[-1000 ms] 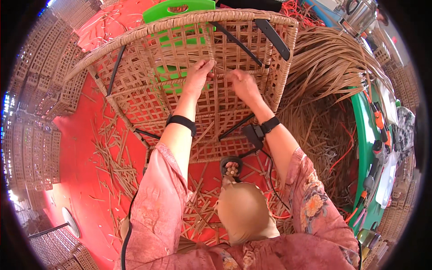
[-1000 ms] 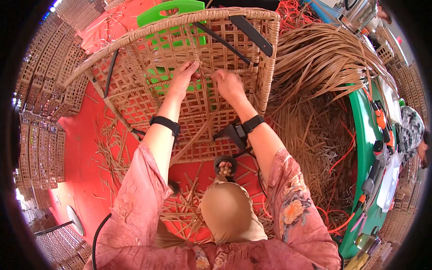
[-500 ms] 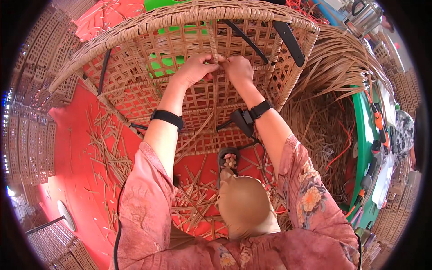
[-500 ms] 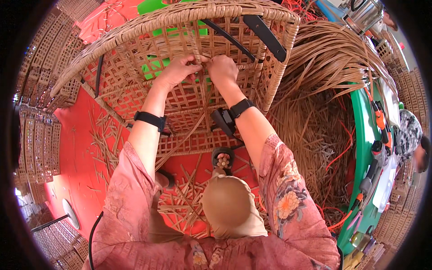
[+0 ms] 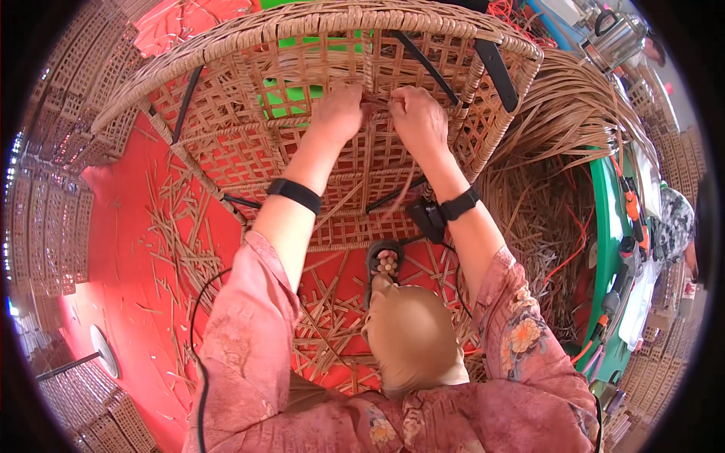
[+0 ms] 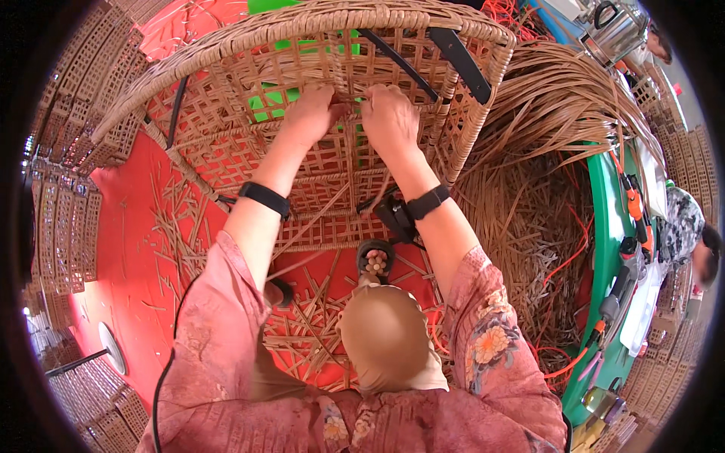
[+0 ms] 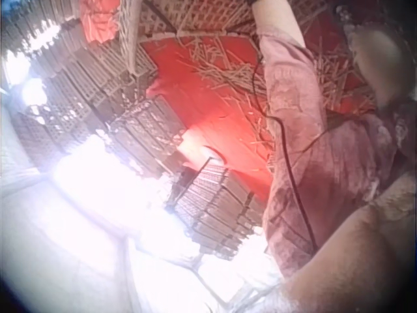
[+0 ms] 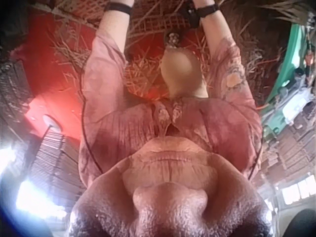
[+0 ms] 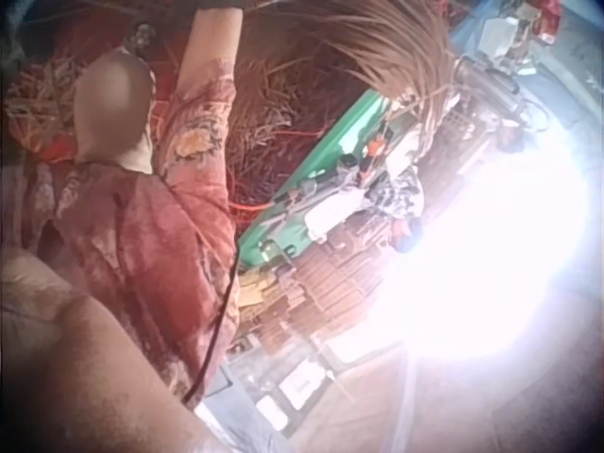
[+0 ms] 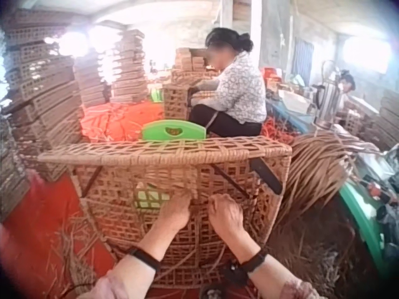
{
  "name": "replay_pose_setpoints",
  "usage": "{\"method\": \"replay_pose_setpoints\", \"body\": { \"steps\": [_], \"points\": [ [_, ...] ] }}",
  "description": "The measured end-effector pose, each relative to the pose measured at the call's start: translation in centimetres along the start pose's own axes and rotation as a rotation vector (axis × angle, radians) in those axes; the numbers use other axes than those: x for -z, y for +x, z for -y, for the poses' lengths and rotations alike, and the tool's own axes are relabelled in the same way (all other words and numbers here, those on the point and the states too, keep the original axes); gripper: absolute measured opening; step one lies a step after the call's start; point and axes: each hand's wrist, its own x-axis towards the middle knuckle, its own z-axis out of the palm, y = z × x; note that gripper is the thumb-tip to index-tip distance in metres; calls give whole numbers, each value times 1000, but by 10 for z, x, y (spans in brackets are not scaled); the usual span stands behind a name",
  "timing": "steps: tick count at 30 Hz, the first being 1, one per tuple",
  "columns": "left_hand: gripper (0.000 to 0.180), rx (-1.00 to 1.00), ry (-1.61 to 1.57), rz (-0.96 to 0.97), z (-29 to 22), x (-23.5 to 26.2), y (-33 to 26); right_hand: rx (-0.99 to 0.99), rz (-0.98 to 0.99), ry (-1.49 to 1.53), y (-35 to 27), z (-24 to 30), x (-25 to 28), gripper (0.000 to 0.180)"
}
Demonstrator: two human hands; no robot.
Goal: The person is weaving a bamboo chair or large basket using bamboo strips.
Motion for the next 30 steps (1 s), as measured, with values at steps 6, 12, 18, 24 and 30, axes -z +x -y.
{"method": "replay_pose_setpoints", "body": {
  "steps": [6, 12, 18, 24, 30],
  "points": [
    [23, 61, -172, -129, -5, -31, -62, -106, 123, 221, 0, 25, -8, 45],
    [13, 70, -83, 138, -68, -45, -189, -199, 191, 121, 9, 19, -29, 48],
    [28, 172, -244, 260, -80, 8, -242, -220, 186, 361, 27, -13, -66, 36],
    [33, 166, -187, 562, -62, 84, -290, -406, 342, 464, 44, -19, -57, 38],
    [29, 288, -191, 623, -72, 157, -348, -429, 379, 599, 29, -21, -48, 42]
  ]
}}
